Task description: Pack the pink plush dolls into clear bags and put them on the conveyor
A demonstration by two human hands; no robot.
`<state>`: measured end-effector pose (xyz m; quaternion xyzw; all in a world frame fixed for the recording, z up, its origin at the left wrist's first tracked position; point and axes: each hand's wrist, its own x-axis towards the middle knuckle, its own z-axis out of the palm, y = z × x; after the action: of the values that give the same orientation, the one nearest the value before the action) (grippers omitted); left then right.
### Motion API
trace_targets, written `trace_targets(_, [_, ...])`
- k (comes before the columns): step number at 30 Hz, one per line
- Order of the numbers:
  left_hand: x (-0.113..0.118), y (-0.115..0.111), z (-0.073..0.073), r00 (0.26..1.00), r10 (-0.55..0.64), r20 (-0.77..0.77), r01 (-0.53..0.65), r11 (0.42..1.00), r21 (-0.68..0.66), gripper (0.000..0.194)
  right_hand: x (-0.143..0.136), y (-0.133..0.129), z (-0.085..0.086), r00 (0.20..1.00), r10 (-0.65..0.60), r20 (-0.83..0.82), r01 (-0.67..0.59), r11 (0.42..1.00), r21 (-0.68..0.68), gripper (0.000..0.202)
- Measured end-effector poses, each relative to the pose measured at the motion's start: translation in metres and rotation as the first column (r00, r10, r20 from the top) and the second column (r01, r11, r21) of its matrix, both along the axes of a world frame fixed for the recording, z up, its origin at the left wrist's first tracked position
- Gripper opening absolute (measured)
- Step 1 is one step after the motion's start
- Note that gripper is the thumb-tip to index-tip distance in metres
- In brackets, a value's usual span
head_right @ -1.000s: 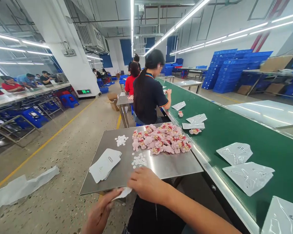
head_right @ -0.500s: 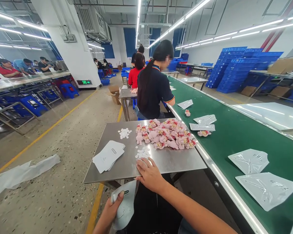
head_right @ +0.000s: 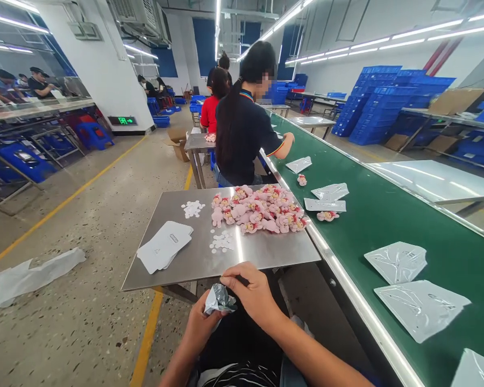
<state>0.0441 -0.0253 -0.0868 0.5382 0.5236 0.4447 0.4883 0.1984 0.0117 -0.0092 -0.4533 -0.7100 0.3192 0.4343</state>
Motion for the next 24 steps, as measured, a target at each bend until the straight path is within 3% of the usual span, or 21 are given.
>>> trace_targets(2, [0.01, 0.002, 0.0, 0.999, -0.007, -0.034, 0.007, 1.0, 0.015, 0.017, 0.007, -0.011, 0.013, 0.995, 0.008, 0.097, -0.01, 1.0, 0.015, 0.007])
trace_targets(4, [0.021, 0.004, 0.003, 0.999, -0.018, -0.041, 0.019, 0.999, 0.028, 0.015, 0.014, -0.019, 0.018, 0.967, 0.0, 0.255, -0.03, 0.993, 0.113, 0.006])
trace_targets(8, [0.047, 0.01, 0.011, 0.991, -0.125, 0.042, 0.124, 0.992, 0.039, 0.017, 0.033, -0.027, 0.026, 0.876, -0.046, 0.479, -0.056, 0.979, 0.195, 0.009])
trace_targets(11, [0.068, 0.019, 0.016, 0.962, -0.25, 0.11, 0.25, 0.968, 0.015, 0.026, 0.064, -0.018, 0.037, 0.868, 0.004, 0.497, -0.089, 0.985, 0.148, 0.013])
trace_targets(13, [0.083, 0.026, 0.018, 0.947, -0.296, 0.127, 0.303, 0.952, -0.034, 0.031, 0.104, 0.001, 0.044, 0.891, -0.117, 0.438, 0.059, 0.988, 0.145, 0.017])
trace_targets(14, [0.089, 0.029, 0.02, 0.942, -0.308, 0.134, 0.318, 0.946, -0.059, 0.033, 0.13, 0.015, 0.045, 0.88, -0.253, 0.402, 0.218, 0.967, 0.131, 0.02])
trace_targets(15, [0.096, 0.033, 0.022, 0.937, -0.319, 0.145, 0.332, 0.94, -0.08, 0.035, 0.159, 0.029, 0.046, 0.821, -0.419, 0.388, 0.407, 0.906, 0.119, 0.021])
trace_targets(16, [0.102, 0.035, 0.024, 0.929, -0.332, 0.163, 0.35, 0.932, -0.095, 0.037, 0.188, 0.045, 0.045, 0.714, -0.555, 0.426, 0.594, 0.803, 0.051, 0.02])
trace_targets(17, [0.108, 0.038, 0.027, 0.919, -0.347, 0.19, 0.37, 0.923, -0.104, 0.039, 0.216, 0.06, 0.042, 0.583, -0.662, 0.47, 0.765, 0.642, -0.045, 0.022])
trace_targets(19, [0.12, 0.042, 0.033, 0.893, -0.379, 0.244, 0.413, 0.905, -0.105, 0.042, 0.261, 0.086, 0.035, 0.521, -0.69, 0.502, 0.837, 0.528, -0.142, 0.031])
trace_targets(21, [0.132, 0.047, 0.039, 0.871, -0.412, 0.266, 0.451, 0.887, -0.103, 0.041, 0.287, 0.103, 0.025, 0.556, -0.671, 0.491, 0.825, 0.52, -0.224, 0.036])
trace_targets(24, [0.149, 0.055, 0.044, 0.854, -0.443, 0.272, 0.484, 0.869, -0.103, 0.04, 0.296, 0.105, 0.016, 0.621, -0.644, 0.447, 0.781, 0.556, -0.284, 0.035])
